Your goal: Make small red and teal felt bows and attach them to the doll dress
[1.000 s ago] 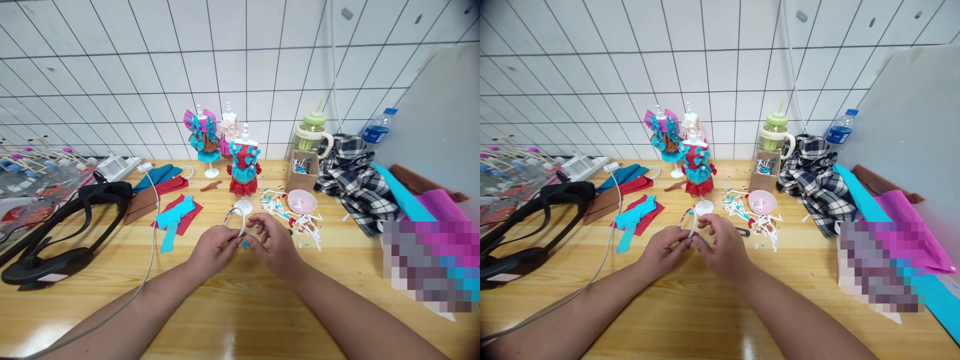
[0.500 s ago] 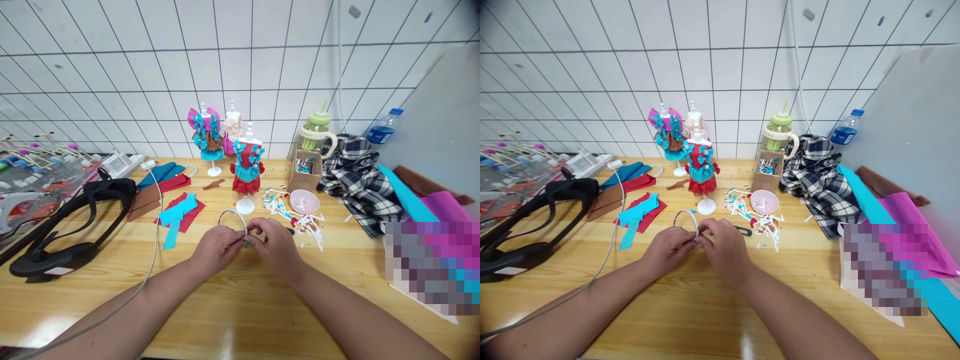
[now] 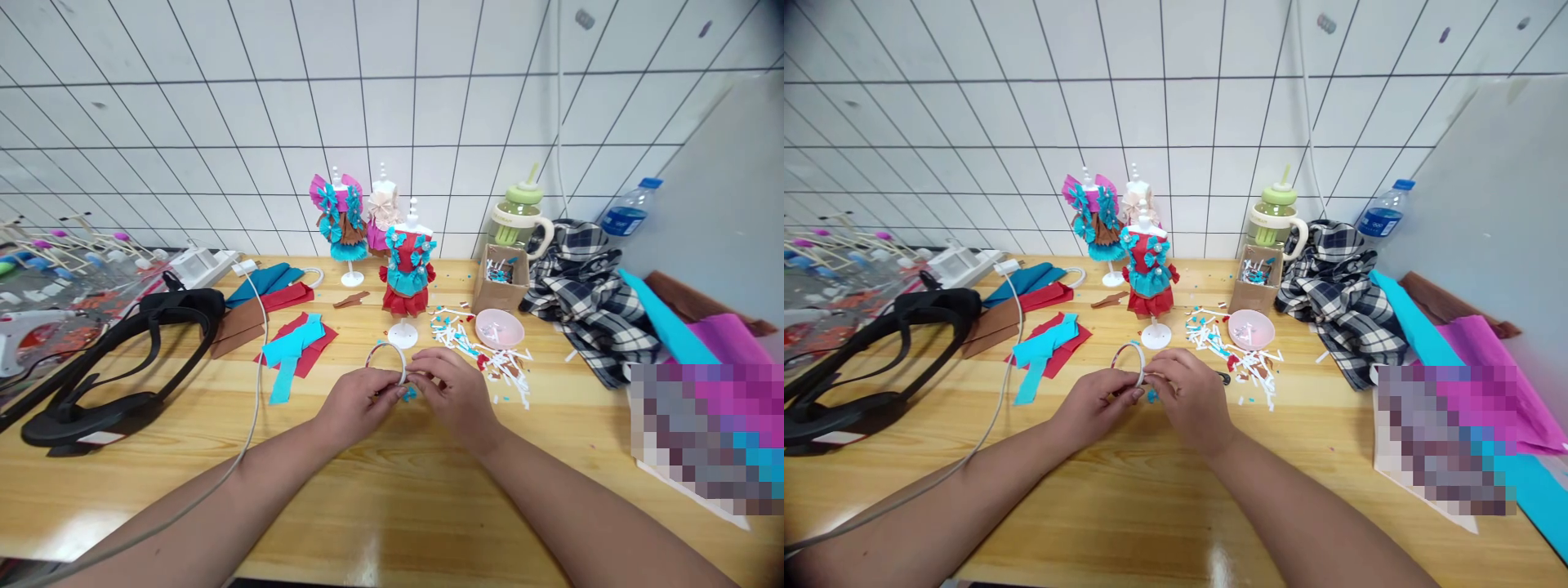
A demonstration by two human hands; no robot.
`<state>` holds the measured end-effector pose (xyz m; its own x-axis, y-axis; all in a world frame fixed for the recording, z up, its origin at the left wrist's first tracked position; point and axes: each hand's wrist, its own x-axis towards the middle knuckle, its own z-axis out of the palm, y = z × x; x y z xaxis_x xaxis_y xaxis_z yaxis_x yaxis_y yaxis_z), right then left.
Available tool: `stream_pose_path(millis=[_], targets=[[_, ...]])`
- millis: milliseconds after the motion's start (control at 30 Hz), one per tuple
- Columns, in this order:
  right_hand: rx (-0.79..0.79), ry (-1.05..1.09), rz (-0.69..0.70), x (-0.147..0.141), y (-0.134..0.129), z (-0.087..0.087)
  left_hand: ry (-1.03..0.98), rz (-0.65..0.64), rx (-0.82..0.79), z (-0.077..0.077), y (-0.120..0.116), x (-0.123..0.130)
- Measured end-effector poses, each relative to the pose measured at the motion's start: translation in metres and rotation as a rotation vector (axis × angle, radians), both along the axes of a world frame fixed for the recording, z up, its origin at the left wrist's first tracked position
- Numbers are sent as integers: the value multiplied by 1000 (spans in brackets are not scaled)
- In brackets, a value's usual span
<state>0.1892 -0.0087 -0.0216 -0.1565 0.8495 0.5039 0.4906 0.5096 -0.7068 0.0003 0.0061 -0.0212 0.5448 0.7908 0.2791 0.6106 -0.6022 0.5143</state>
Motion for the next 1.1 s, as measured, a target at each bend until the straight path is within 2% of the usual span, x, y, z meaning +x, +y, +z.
stream_pose_path(millis=[200,400,633,967,1100], targets=[[4,-29,-55,3,0,3,-80,-14,-5,7,1,-3],[61,-73,83,-2,-7,5,-172,62,-79,8,3,-5],[98,-57,101,-3,-8,6,-356,104,-197,7,0,1],[173,44,118,-5,-11,9,-443,136,-89,10,-12,5],[117,77,115,-5,-12,9,-292,78,103,13,-11,0]])
